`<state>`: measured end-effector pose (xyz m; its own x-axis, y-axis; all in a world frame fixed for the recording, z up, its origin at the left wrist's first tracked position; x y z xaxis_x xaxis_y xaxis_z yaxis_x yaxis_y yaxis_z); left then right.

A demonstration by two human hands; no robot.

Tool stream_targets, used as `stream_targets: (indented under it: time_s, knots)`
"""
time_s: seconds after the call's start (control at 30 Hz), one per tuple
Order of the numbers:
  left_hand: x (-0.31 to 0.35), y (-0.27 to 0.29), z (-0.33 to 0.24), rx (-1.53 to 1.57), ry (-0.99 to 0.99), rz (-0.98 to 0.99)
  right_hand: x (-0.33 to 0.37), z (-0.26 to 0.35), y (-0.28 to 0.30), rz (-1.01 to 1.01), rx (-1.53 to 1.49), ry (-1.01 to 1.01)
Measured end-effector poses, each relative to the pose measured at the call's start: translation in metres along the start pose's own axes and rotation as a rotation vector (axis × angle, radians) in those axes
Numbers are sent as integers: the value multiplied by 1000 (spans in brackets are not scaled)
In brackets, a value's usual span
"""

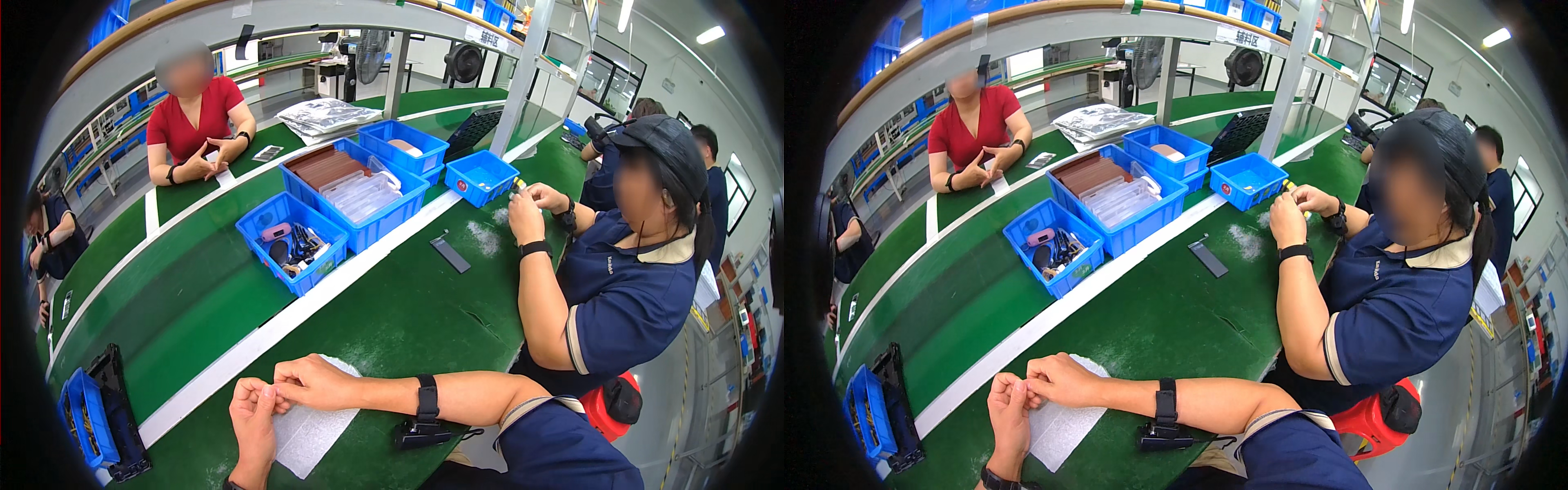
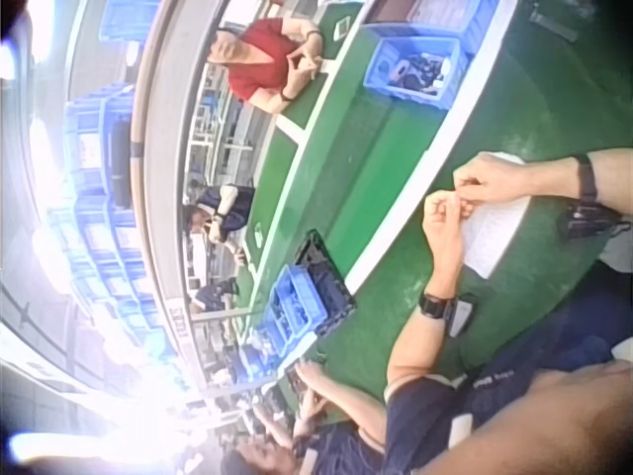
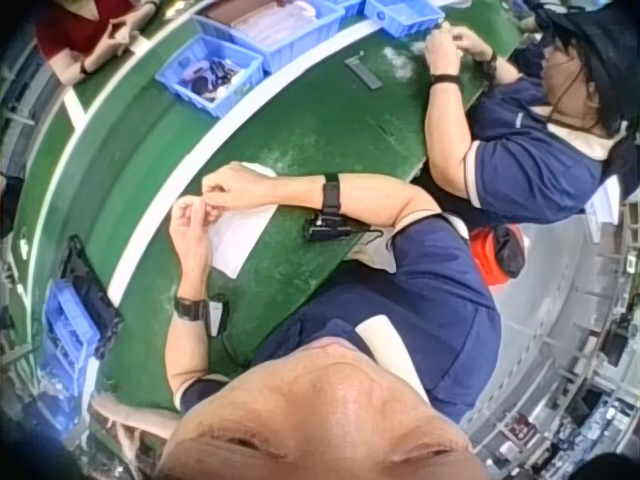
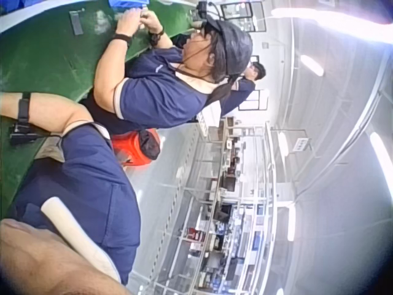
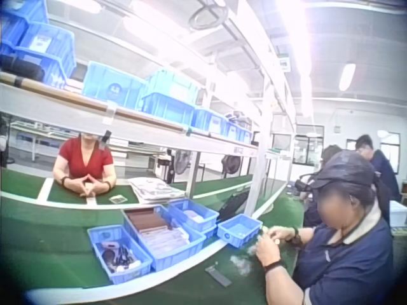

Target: Manually assembling small black hardware components by snapping pieces together at a factory workstation.

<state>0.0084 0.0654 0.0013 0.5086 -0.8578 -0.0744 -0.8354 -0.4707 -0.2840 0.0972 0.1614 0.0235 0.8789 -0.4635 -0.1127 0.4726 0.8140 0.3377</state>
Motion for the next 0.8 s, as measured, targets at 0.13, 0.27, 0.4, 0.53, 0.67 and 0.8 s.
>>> stream_targets:
  time_s: [0.13, 0.27, 0.4, 0.53, 0.67, 0.8]
  knots:
    - [1, -1, 0, 9, -1, 3, 1, 0, 0, -2, -6, 0]
    - [3, -2, -1, 15, 6, -3, 3, 0, 0, 2, -26, -2]
    - [6, 4, -6, -26, -1, -17, -4, -8, 0, -44, -68, 11]
    - [6, -18, -46, 20, -53, 22, -12, -21, 47, -285, -58, -54]
    - [45, -39, -135, 176, -509, 282, -15, -42, 132, -723, 125, -9]
    - [94, -44, -203, 512, -842, 805, -4, -44, 197, -958, 436, -217]
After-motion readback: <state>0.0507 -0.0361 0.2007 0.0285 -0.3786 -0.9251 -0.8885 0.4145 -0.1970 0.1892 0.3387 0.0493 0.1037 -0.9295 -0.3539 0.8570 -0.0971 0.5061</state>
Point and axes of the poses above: each hand's wrist, its own x-axis away from the middle knuckle, its own y-axis out of the back of the hand, z = x × y, the point moved 5 cm from there along -x, towards the middle knuckle, and after that the axes turned 4 degrees about -y, right-handed, at the moved point
